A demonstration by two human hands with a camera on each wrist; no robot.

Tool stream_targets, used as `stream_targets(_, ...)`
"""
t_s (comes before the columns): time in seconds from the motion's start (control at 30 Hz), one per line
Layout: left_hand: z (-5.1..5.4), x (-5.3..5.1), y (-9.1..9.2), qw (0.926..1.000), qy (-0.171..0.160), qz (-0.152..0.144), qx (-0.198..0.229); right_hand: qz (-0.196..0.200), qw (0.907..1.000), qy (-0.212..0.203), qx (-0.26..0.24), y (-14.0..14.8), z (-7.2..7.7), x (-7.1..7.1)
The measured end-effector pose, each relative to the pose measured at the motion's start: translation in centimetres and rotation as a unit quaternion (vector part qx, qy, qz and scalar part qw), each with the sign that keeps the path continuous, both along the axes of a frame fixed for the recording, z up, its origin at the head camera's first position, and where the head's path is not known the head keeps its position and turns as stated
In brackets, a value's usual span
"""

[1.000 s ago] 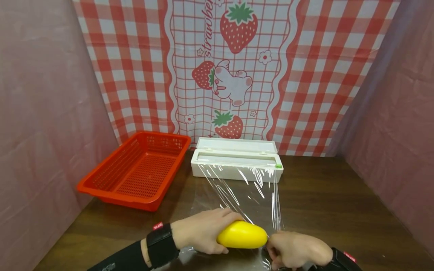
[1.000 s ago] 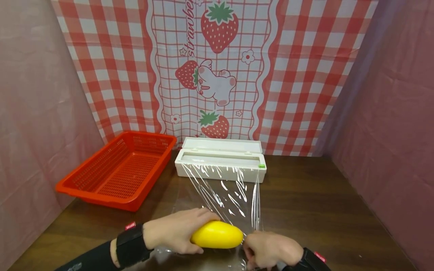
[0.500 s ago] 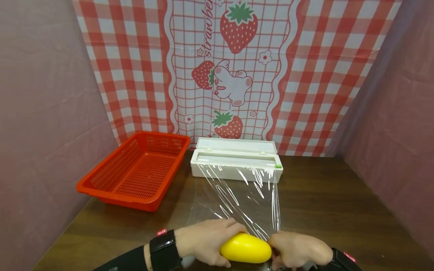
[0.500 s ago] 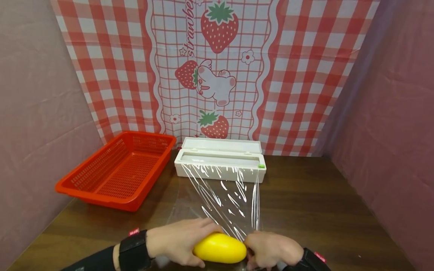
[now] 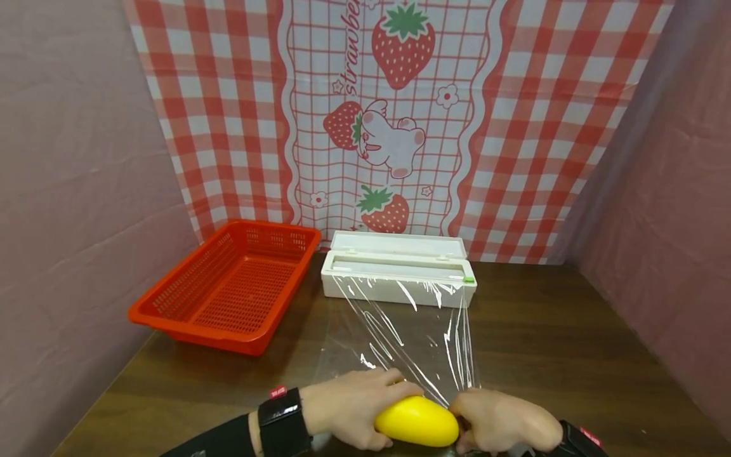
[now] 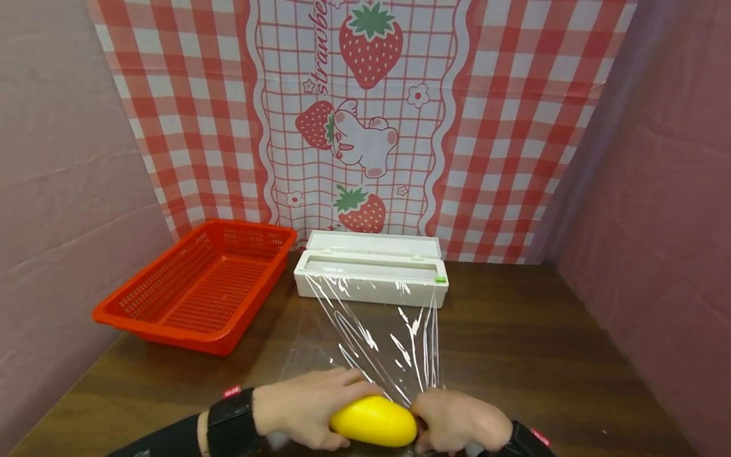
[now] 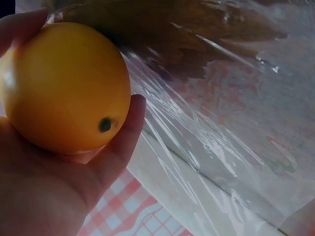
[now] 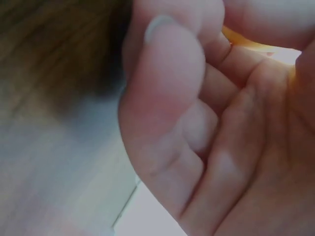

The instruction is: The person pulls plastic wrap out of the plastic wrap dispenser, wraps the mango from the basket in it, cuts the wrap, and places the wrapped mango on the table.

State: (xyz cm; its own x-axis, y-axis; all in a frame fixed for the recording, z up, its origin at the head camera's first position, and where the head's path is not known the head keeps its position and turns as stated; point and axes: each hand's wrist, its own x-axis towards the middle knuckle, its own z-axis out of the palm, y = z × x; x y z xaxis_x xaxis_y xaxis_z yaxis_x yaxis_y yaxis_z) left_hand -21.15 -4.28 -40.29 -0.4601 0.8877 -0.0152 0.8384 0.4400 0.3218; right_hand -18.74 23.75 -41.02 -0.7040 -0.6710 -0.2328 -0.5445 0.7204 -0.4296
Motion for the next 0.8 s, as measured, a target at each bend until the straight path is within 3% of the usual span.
stream_targets(0.27,-0.1,0.0,0.2,0.9998,0.017,0.014,-0.004,-0.026,0.9997,-0.002,-0.002,0.6,1.4,0.0)
stream_targets(0.47,-0.2,-0.2,0.4,0.9996,0.009,0.026,-0.01,-0.051,0.9964,0.048,-0.048,0.6,2.6,0.1)
stream_targets(0.63,-0.1,-0.3,0.3,0.9997,-0.002,0.024,-0.004,-0.066,0.9895,0.101,-0.08,-0.8,3.2,1.3)
stream_targets(0.8,-0.3,-0.2,0.3,0.9996,-0.002,0.029,0.007,-0.055,0.9957,0.063,-0.041,-2.2,2.6,2.2)
